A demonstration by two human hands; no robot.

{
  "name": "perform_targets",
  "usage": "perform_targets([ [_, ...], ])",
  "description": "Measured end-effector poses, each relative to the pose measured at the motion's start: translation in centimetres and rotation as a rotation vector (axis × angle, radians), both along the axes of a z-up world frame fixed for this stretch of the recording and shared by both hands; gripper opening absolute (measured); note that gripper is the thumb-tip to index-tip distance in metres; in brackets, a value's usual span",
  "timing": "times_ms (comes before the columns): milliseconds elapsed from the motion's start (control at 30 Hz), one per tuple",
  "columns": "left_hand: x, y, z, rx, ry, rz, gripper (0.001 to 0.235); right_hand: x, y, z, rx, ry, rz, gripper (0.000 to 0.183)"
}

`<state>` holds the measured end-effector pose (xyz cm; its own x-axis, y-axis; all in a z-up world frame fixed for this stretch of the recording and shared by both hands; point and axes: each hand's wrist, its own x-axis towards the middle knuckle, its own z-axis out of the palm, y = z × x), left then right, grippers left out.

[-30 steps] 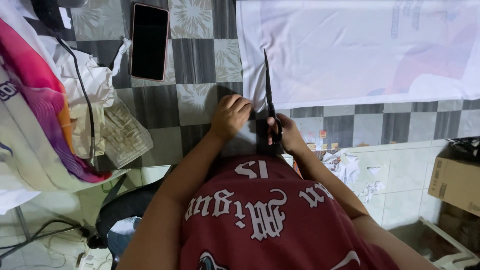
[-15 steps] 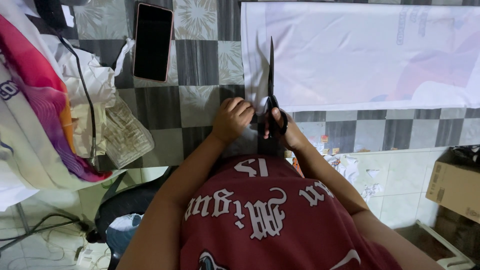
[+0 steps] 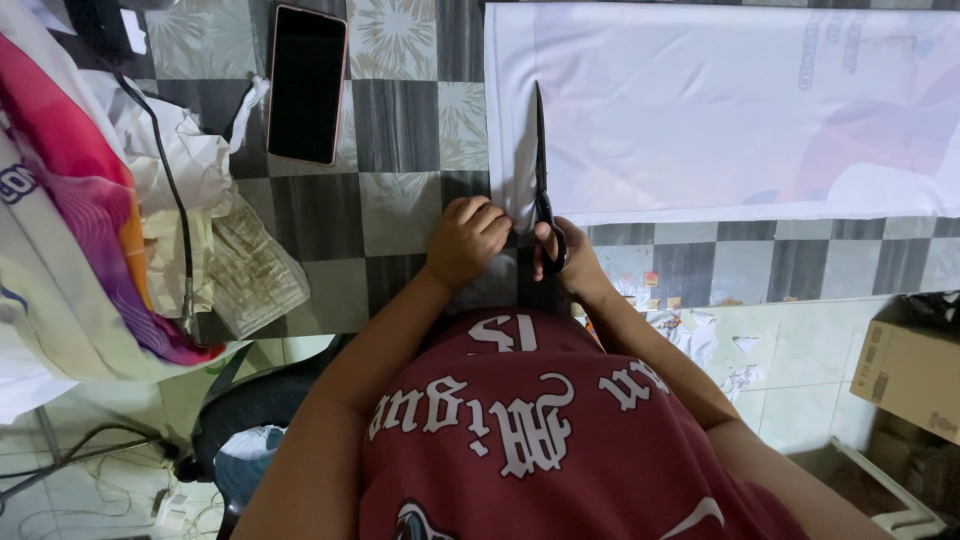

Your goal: Cutting printed fabric along lines with scissors and folding the finished pieces on a checkered table.

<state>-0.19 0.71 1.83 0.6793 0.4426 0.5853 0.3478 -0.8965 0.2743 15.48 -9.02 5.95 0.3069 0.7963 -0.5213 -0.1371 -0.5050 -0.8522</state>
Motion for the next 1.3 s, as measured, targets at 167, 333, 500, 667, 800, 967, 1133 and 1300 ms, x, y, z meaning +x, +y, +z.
perform_targets([
  [167,0.2,0.0,-0.2,-0.011,-0.003,0.005,0.009,0.9,1.0,-0.2,-0.056,0.03,0.042,0.055],
  [333,0.2,0.0,-0.6,0.017,-0.042,0.013,0.012,2.0,2.8,-1.4,-0.061,0.085,0.024,0.061],
  [500,0.3,0.0,-0.7,0.02,-0.073,0.015,0.013,2.6,4.1,-1.5,-0.075,0.018,0.11,0.06],
  [667,0.4,-0.1,-1.6,0.0,-0.072,0.017,0.011,2.5,3.9,-1.6,-0.059,0.03,0.055,0.058],
  [800,0.3,-0.1,-1.4,-0.012,-0.053,0.021,0.008,2.2,4.3,-1.3,-0.028,-0.013,0.032,0.052],
  [967,0.3,-0.3,-1.8,-0.03,-0.05,0.019,0.012,2.6,5.0,-1.0,-0.058,-0.027,0.059,0.056],
  [1133,0.1,-0.3,-1.3,-0.092,-0.036,0.017,0.012,2.8,7.2,0.3,-0.045,-0.03,0.079,0.064],
  [1300,0.2,-0.3,-1.8,-0.137,-0.058,-0.006,0.013,3.4,8.3,-0.9,-0.065,-0.004,0.065,0.066],
])
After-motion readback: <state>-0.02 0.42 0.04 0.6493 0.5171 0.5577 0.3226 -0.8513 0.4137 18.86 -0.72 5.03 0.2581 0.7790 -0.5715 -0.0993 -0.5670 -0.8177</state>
